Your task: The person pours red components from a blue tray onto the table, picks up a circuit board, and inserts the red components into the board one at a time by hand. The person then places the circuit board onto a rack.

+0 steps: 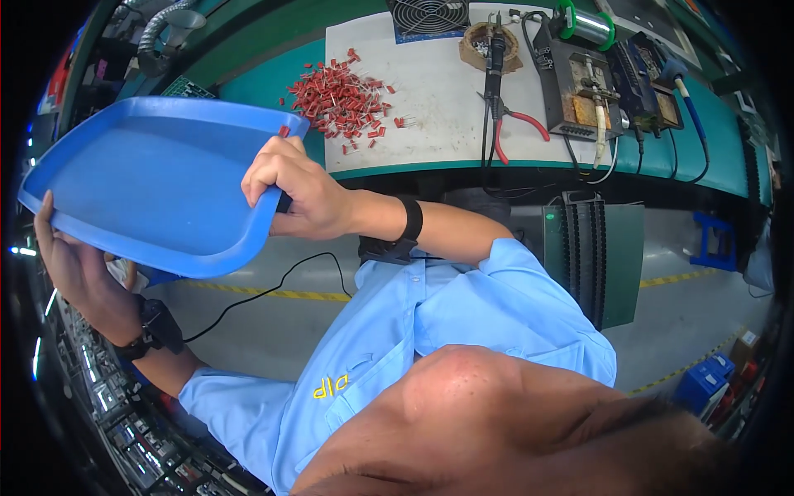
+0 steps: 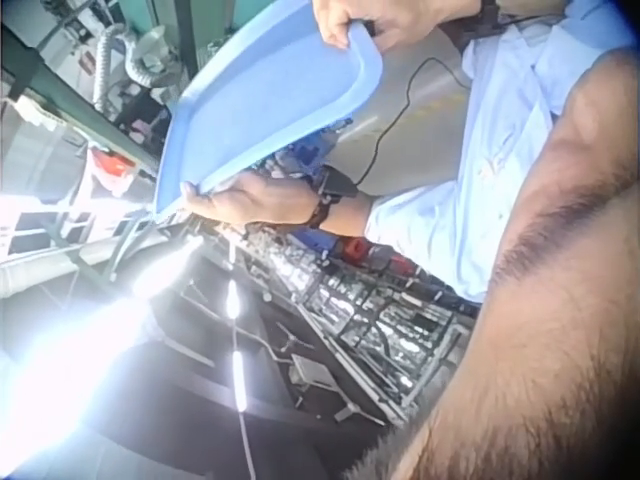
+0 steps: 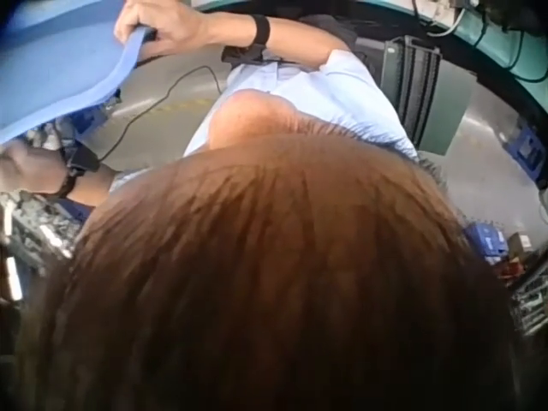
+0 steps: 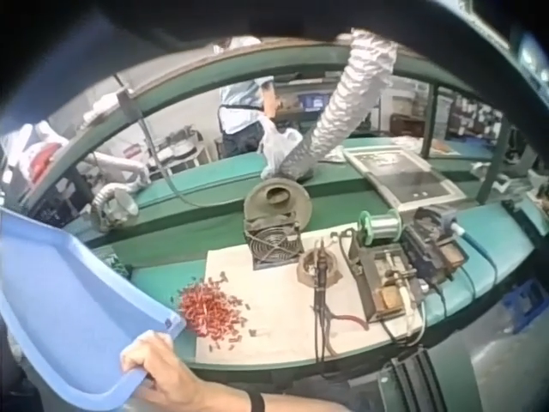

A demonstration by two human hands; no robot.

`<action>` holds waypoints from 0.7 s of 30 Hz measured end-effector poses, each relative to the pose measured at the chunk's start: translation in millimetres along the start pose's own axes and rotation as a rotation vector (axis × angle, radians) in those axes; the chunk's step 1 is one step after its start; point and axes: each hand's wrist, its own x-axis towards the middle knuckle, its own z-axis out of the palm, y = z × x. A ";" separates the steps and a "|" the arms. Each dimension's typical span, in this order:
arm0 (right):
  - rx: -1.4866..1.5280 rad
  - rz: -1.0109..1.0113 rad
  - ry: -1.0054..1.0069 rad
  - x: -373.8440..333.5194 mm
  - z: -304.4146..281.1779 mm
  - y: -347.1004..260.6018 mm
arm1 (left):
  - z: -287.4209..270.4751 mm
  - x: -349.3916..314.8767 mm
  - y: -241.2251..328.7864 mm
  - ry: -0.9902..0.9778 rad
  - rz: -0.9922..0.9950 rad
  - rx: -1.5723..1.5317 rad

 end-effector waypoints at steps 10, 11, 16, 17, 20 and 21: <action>-0.063 -0.215 -0.172 8.7 -12.9 -5.0 | -109.1 -26.2 -70.9 -0.156 -0.403 -0.920; -0.103 -0.249 -0.209 9.0 -15.1 -5.9 | -104.3 -35.8 -72.9 -0.005 -0.510 -0.878; -0.188 -0.270 -0.311 3.0 -18.1 3.0 | -73.1 -56.0 -103.6 0.188 -0.588 -0.832; -0.190 -0.271 -0.328 2.2 -23.4 2.7 | -66.9 -50.2 -108.8 0.199 -0.592 -0.845; -0.252 -0.292 -0.225 4.3 -27.1 -4.9 | -81.9 -37.2 -77.0 0.127 -0.549 -0.811; -0.252 -0.294 -0.236 2.5 -23.1 -1.2 | -80.8 -27.6 -71.7 -0.019 -0.467 -0.893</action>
